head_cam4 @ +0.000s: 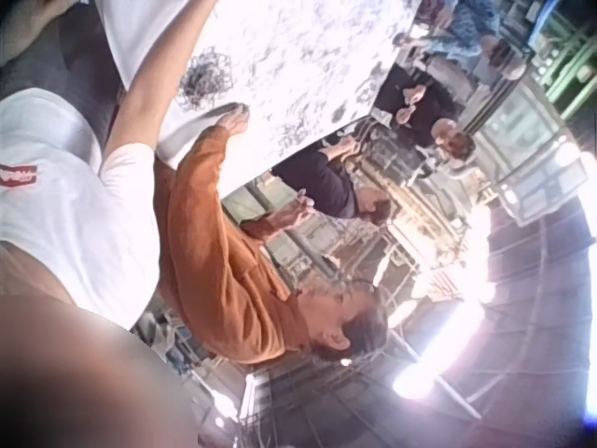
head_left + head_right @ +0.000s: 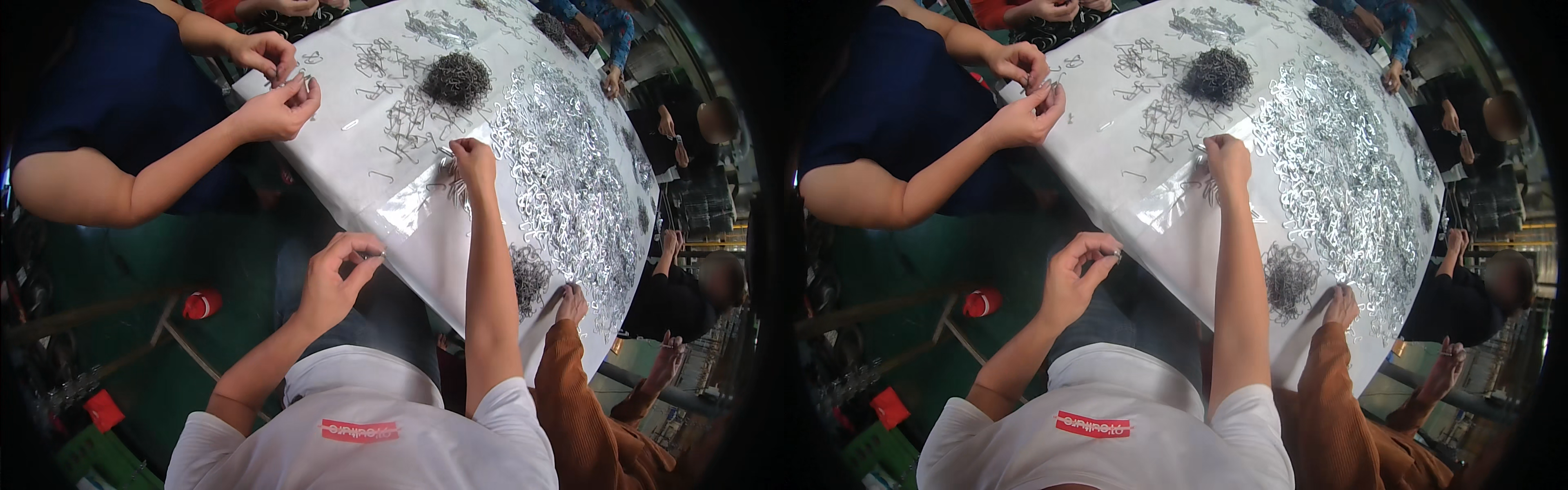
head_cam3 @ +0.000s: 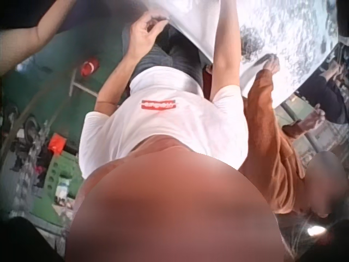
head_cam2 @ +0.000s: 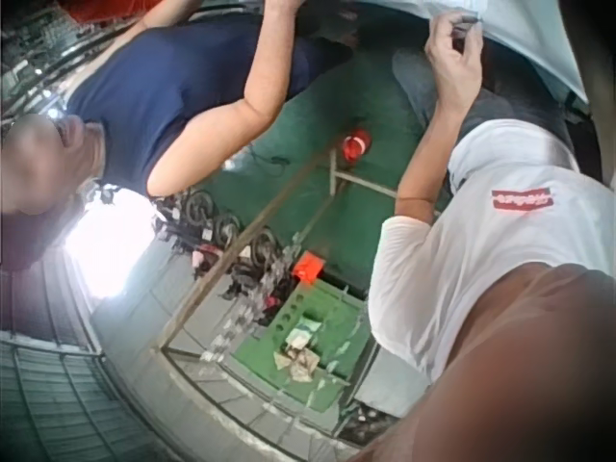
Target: The person sits at a table and repeatedly picks up small metal hooks and fasteners, then links them together by hand. They occasionally place the assembled chains onto a nearby metal rack. Other people at the table perform the same task.
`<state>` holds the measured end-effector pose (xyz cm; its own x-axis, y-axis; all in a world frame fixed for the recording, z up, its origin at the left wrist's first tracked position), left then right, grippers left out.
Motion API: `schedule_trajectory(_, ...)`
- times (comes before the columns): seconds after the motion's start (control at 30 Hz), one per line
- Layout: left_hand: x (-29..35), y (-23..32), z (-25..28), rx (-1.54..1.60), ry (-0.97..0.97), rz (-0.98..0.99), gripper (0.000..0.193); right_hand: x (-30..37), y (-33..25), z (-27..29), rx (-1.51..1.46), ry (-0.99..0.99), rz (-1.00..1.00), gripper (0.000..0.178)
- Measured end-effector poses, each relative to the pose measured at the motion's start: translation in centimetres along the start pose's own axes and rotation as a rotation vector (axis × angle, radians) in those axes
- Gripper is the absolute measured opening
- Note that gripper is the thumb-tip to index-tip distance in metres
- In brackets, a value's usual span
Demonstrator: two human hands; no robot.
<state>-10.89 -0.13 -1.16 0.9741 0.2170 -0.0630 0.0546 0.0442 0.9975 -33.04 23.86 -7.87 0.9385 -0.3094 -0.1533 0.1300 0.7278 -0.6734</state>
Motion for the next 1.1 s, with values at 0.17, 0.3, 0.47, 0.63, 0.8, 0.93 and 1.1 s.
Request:
schedule_trajectory(0.17, 0.3, 0.5, 0.2, 0.054, 0.048, -0.014, 0.016, -4.4, -1.1, -5.2, 0.425, -0.062, 0.064, 0.033)
schedule_trajectory(0.3, 0.4, 0.8, 0.7, 0.008, 0.093, -0.066, 0.013, -2.9, -1.6, -5.4, 0.144, -0.169, 0.089, 0.029)
schedule_trajectory(0.47, 0.4, 0.5, 0.2, -0.002, 0.078, -0.086, 0.012, 6.7, -1.4, -1.5, -0.751, -0.402, -0.320, 0.013)
schedule_trajectory(0.63, 0.8, 0.5, -0.4, 0.011, 0.043, -0.108, 0.014, 15.0, -4.1, 2.6, -1.071, -0.417, -0.474, 0.016)
schedule_trajectory(0.8, 0.8, 0.6, -0.8, -0.017, 0.073, -0.142, 0.014, 19.0, -5.0, 2.9, -1.194, -0.561, -0.585, 0.036)
schedule_trajectory(0.93, 0.3, 0.5, -1.7, -0.009, 0.083, -0.199, 0.015, 19.5, -3.5, 0.4, -1.326, -0.614, -0.720, 0.032)
schedule_trajectory(1.1, 0.5, -0.4, -1.4, -0.006, 0.077, -0.199, 0.015, 16.4, 1.2, -0.3, -1.143, -0.440, -0.739, 0.028)
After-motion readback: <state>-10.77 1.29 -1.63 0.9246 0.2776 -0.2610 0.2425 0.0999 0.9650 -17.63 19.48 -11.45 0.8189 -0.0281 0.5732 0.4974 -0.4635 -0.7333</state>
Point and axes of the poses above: each hand's wrist, its own x-axis away from the middle knuckle, its own z-axis out of the back of the hand, y = z × x, the point moved 10 cm from there along -x, towards the middle knuckle, and after that the axes turned 14 degrees about y, right-handed, at the moved point
